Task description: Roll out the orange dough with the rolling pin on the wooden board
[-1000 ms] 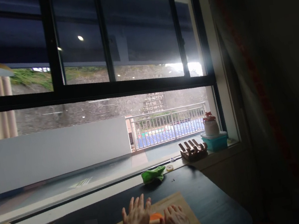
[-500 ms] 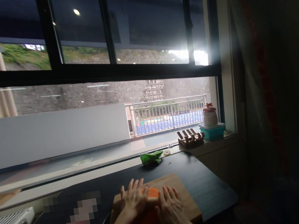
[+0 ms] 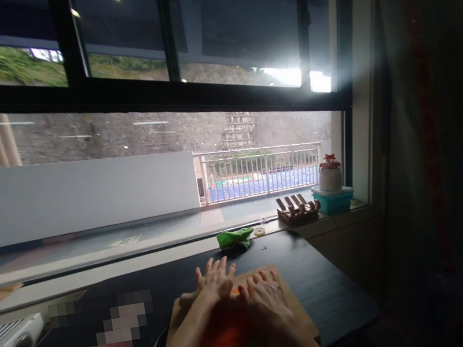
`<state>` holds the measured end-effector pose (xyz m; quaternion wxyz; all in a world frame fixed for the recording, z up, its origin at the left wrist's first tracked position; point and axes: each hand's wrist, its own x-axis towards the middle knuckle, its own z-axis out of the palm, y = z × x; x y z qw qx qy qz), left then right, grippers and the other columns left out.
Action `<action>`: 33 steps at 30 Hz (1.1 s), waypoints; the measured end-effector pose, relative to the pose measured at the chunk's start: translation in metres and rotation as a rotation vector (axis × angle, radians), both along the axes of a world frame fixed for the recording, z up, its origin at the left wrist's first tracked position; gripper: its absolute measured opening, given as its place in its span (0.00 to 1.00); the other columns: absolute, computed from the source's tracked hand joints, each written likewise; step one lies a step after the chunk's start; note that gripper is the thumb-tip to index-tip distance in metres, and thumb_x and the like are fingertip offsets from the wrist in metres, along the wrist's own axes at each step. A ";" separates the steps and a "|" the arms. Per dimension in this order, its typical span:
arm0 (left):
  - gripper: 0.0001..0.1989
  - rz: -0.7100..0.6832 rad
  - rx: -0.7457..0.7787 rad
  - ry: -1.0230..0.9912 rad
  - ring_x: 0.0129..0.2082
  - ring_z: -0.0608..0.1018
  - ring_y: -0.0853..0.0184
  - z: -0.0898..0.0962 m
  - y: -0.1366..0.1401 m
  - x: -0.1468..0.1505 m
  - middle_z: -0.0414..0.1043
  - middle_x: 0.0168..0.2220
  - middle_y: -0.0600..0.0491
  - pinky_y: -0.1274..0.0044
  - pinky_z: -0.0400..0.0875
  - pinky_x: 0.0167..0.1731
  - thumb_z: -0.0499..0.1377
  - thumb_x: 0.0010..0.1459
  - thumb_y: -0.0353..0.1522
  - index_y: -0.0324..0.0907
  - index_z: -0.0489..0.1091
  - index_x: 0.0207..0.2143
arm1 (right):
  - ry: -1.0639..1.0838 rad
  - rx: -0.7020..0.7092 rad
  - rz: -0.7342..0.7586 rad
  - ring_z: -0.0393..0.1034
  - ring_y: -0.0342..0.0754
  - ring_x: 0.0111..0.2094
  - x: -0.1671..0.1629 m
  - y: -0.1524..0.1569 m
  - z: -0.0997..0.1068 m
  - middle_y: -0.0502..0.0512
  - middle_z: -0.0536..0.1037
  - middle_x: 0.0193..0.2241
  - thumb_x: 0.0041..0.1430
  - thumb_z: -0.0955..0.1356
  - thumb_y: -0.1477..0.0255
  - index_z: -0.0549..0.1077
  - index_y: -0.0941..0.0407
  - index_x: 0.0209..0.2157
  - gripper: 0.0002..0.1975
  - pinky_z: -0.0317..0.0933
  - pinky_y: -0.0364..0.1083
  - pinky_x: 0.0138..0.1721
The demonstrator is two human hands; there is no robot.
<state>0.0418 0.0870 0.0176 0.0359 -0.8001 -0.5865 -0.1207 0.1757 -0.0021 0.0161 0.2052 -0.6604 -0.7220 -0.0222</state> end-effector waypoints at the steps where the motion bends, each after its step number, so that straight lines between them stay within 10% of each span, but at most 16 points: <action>1: 0.24 -0.010 -0.015 0.014 0.62 0.56 0.51 -0.001 -0.004 -0.002 0.60 0.61 0.48 0.47 0.47 0.55 0.42 0.61 0.42 0.50 0.63 0.56 | -0.001 0.009 0.009 0.60 0.56 0.56 -0.002 -0.005 -0.002 0.62 0.73 0.49 0.66 0.54 0.64 0.73 0.57 0.46 0.21 0.44 0.58 0.59; 11: 0.25 -0.012 -0.046 0.102 0.64 0.52 0.57 -0.002 -0.064 -0.024 0.53 0.63 0.51 0.54 0.40 0.60 0.38 0.63 0.36 0.47 0.58 0.60 | 0.053 0.065 0.158 0.48 0.57 0.62 -0.012 -0.042 -0.033 0.65 0.58 0.61 0.62 0.59 0.58 0.57 0.61 0.61 0.31 0.39 0.56 0.62; 24: 0.27 0.037 -0.130 0.070 0.64 0.50 0.52 -0.001 0.017 0.007 0.52 0.64 0.46 0.48 0.44 0.56 0.37 0.63 0.41 0.43 0.53 0.62 | -0.007 -0.007 0.055 0.61 0.57 0.55 0.009 0.003 -0.001 0.64 0.73 0.49 0.66 0.54 0.60 0.72 0.59 0.47 0.24 0.42 0.59 0.59; 33: 0.26 -0.021 -0.087 0.092 0.64 0.51 0.56 -0.002 -0.048 -0.021 0.54 0.63 0.48 0.51 0.40 0.59 0.38 0.63 0.38 0.44 0.55 0.61 | 0.029 0.033 0.113 0.47 0.58 0.63 -0.010 -0.043 -0.020 0.66 0.60 0.59 0.63 0.58 0.58 0.59 0.62 0.59 0.30 0.38 0.59 0.62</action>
